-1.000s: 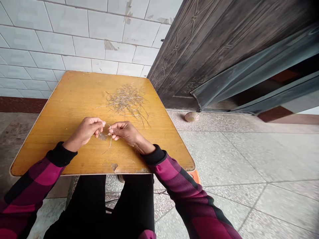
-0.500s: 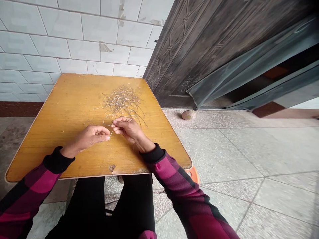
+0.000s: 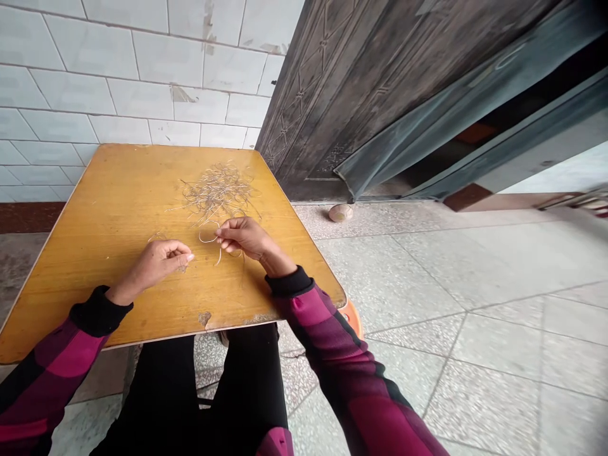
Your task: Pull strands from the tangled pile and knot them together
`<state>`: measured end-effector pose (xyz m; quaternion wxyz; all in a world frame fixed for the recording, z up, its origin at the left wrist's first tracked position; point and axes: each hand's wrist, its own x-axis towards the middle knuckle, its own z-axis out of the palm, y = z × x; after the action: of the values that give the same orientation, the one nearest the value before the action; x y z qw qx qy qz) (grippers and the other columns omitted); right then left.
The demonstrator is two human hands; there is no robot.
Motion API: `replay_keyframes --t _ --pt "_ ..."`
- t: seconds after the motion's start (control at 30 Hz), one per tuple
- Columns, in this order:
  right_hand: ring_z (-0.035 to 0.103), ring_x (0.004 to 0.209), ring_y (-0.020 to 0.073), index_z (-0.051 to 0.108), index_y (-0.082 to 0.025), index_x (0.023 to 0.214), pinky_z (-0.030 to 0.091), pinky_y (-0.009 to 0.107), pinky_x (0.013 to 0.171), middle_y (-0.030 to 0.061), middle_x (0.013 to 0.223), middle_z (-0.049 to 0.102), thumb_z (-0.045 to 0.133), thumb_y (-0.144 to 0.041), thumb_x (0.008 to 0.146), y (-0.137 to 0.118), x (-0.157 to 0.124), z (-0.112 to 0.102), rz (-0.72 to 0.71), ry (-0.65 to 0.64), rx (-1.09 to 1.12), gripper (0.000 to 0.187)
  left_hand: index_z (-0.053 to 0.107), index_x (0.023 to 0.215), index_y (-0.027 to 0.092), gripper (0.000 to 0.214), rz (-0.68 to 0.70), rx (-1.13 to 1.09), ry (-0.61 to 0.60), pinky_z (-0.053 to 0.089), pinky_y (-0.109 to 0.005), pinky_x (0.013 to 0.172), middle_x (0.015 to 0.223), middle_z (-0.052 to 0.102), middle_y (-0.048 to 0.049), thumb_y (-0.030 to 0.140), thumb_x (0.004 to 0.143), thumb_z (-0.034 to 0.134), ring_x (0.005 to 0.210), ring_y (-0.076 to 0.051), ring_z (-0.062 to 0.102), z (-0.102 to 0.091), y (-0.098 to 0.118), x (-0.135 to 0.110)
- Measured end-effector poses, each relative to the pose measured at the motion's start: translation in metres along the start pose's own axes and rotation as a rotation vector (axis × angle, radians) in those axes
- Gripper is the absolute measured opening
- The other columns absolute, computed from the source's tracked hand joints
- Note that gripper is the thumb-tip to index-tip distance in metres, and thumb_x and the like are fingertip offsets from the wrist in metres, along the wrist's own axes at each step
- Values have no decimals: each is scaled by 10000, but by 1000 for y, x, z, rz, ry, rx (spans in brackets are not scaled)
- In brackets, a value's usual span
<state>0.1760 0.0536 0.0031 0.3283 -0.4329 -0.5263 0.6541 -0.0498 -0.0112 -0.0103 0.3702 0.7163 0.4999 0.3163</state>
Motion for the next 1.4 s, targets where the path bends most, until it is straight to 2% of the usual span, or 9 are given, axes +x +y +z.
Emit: replay_keyframes --t 0.23,0.4,0.6,0.7,0.8,0.93,1.03,1.17,1.4 --pt "564 433 58 643 -117 599 454 148 423 -1 526 641 754 -221 670 4 -38 -61 158 141 -245 168 679 773 159 256 39 50 -19 448 -244 595 686 677 -21 392 807 579 634 -140 602 1 -5 0" --pt "565 447 74 634 -122 570 463 171 449 17 516 638 757 -243 700 15 -40 -82 244 244 -330 216 680 774 167 241 11 27 -15 466 -244 595 676 679 -21 388 786 585 637 -148 615 0 -8 1" --pt "557 443 89 606 -131 557 452 201 461 21 518 620 647 -222 791 14 -46 -97 189 316 -601 255 682 786 177 227 7 29 -7 489 -250 635 731 708 -26 385 775 591 690 -161 650 -1 -10 2" --pt "611 539 113 674 -127 692 487 222 546 43 627 672 596 -227 823 14 -59 -105 80 373 -827 183 678 777 180 243 25 42 9 490 -251 633 698 704 -23 403 790 581 665 -159 645 -4 -6 1" --pt "673 857 186 712 -153 953 527 306 776 100 966 718 594 -280 846 22 -72 -100 -148 406 -1048 204 671 761 183 243 59 56 42 487 -252 629 681 697 -20 402 803 574 641 -151 628 -6 -4 0" --pt "516 1226 303 589 -162 1256 431 465 999 190 1350 526 673 -372 807 42 -89 -73 -376 320 -1261 502 673 761 183 231 88 97 75 472 -243 622 684 691 -15 388 812 578 640 -143 618 -7 -6 1" --pt "560 1137 298 586 -168 1239 469 447 924 188 1289 550 651 -416 824 52 -96 -54 -395 305 -1310 488 677 768 182 243 99 122 94 470 -243 631 689 694 -17 397 815 574 657 -148 623 -6 -9 1" --pt "615 734 154 657 -130 1013 468 289 694 109 997 626 578 -309 873 40 -88 -45 -256 351 -1298 240 678 767 182 246 99 158 98 459 -238 614 689 698 -16 393 819 563 655 -149 623 -6 -9 1" --pt "599 870 169 677 -179 1056 392 252 687 101 1070 612 531 -87 830 -10 -32 -48 -256 77 -1675 284 677 757 168 247 112 178 111 452 -243 610 705 708 -30 376 808 554 654 -157 626 -5 -12 1"
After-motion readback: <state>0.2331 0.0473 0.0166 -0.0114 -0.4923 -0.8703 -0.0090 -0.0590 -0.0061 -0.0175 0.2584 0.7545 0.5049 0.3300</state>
